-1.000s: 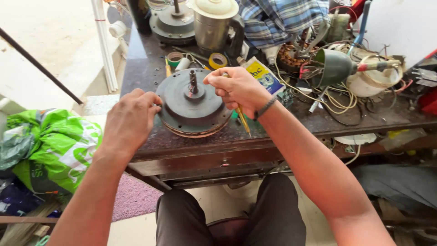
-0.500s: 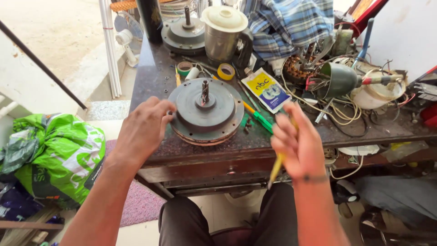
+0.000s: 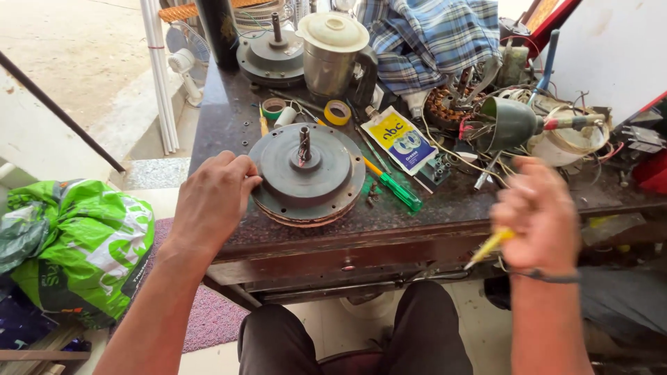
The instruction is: Disassembling and inspecting the internal components of a ceiling fan motor.
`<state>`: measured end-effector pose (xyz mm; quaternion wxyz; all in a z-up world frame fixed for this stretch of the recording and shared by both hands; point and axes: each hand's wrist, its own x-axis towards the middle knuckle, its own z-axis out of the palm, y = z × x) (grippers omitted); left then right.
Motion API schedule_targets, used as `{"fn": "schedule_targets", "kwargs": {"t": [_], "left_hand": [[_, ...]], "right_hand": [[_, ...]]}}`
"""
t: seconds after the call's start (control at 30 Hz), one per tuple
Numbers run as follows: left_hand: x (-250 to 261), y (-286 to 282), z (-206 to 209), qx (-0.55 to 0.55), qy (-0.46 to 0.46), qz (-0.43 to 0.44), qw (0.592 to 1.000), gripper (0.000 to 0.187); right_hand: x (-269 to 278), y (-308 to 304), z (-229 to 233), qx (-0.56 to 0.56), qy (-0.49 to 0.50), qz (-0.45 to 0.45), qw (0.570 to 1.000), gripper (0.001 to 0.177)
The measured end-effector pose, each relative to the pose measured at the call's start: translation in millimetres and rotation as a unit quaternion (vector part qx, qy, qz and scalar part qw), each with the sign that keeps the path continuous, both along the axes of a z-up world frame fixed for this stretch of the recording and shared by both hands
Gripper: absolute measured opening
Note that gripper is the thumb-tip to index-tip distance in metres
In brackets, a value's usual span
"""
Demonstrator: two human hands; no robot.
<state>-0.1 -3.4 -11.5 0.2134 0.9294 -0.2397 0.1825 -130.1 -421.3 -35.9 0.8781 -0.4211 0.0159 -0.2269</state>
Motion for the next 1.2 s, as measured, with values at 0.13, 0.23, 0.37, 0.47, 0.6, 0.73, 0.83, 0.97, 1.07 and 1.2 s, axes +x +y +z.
{"fn": "schedule_targets", "kwargs": {"t": [0.13,0.23,0.37,0.47,0.6,0.73,0.83,0.97,1.07,1.2], "left_hand": [[-2,-2,3,0.019,0.032,0.037,0.999,0.015],[0,-1,-3,-0.012,-0.022,0.003,1.000,0.019],[0,-3,-1,0.016,0.004,0.021,1.000,0.013],[-3,-1,5,0.023,0.037,0.049,0.998,0.018],[-2,4,2,-0.005,-0.003,-0.002,1.000,0.027],[-1,9,-3,0.001,0.002,-0.024,1.000,0.015],[3,6,-2,-0.006,-0.011,-0.035,0.999,0.014],[0,0,2,0.010,0.016,-0.003,1.000,0.013],[-3,-2,6,0.021,0.044,0.041,0.998,0.018],[-5,7,4,-0.010,0.009,-0.015,1.000,0.029]], "right_hand": [[45,91,50,-0.212,0.132,0.035,0.968,0.023],[85,128,68,-0.376,0.192,0.125,0.898,0.030],[117,147,61,-0.303,0.150,0.279,0.899,0.037],[109,141,46,-0.230,0.114,0.239,0.937,0.038],[58,117,32,-0.410,0.076,-0.144,0.897,0.023],[38,79,28,-0.649,0.107,-0.201,0.726,0.021],[45,71,35,-0.759,0.012,-0.233,0.608,0.021],[58,80,37,-0.660,0.106,-0.110,0.735,0.022],[49,92,39,-0.474,0.089,0.016,0.876,0.033],[17,108,26,-0.165,0.080,0.119,0.976,0.047]]}}
